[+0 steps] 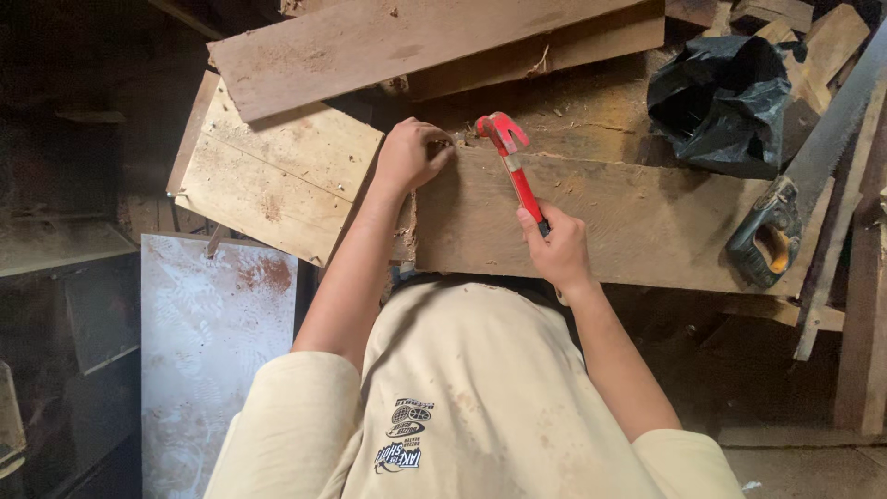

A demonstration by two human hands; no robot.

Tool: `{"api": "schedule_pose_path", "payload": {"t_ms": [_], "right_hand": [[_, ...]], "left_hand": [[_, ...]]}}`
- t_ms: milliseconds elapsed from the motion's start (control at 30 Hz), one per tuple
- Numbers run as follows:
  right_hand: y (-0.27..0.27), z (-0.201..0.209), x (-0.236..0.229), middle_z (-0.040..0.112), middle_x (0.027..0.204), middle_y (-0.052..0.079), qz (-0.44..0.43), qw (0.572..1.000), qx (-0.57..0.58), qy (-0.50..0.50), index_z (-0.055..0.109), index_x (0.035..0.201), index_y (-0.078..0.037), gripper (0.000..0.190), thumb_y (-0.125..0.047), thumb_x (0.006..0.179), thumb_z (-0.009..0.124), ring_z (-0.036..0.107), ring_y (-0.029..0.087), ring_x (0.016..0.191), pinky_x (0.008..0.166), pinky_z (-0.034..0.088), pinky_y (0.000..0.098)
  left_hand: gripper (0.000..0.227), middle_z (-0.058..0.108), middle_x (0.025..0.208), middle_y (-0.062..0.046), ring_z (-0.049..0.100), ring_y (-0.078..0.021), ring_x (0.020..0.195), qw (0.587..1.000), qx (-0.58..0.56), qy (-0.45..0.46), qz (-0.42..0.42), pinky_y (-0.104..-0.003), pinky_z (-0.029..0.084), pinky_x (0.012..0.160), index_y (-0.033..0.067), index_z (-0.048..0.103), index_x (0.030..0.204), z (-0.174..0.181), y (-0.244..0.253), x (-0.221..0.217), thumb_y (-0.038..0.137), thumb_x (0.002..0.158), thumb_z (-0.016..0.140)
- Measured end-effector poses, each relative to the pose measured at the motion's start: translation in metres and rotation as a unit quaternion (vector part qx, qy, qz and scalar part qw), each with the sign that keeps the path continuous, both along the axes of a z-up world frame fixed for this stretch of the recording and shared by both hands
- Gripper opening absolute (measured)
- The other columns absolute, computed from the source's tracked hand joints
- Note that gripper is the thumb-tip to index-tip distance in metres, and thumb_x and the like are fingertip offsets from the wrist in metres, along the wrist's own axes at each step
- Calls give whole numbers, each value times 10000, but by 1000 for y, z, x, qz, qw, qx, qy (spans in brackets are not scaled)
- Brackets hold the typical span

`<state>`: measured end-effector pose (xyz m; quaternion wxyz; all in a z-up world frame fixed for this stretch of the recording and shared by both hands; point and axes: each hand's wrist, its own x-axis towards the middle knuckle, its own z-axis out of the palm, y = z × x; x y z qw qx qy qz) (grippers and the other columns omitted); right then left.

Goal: The person saws a small wooden block on a workbench, then moves several planks and a plastic bag aside. They retrieve a nail from the bag and hammer it into a plank, repeating the process with additional nails.

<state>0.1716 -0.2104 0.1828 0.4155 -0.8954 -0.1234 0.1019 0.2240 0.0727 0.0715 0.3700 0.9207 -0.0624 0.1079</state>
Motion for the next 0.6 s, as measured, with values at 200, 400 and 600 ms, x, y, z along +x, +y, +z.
{"api": "schedule_pose_path", "payload": {"t_ms": [200,400,600], "right_hand": [[3,-1,1,667,661,85,-5,1000,8,7,725,1138,-10,330,-310,1018,656,679,154,584,575,533,306],[3,1,-4,665,658,78,1,1000,5,18,734,1115,-15,308,-301,1024,664,668,135,587,587,527,293],[-8,16,0,672,667,69,-2,999,1,40,732,1152,-18,312,-286,1000,678,634,104,565,544,516,280]], "left_hand": [[168,770,983,-66,649,-301,911,1000,-5,20,9,-395,540,831,106,827,975,-6,-2,-3,228,862,805],[133,773,1044,-49,679,-272,965,996,-49,-51,58,-406,528,836,94,806,991,4,-11,-10,167,883,780],[140,756,1035,-54,743,-246,896,978,-173,-81,79,-352,591,773,91,756,1050,14,-19,-32,50,918,730]]}}
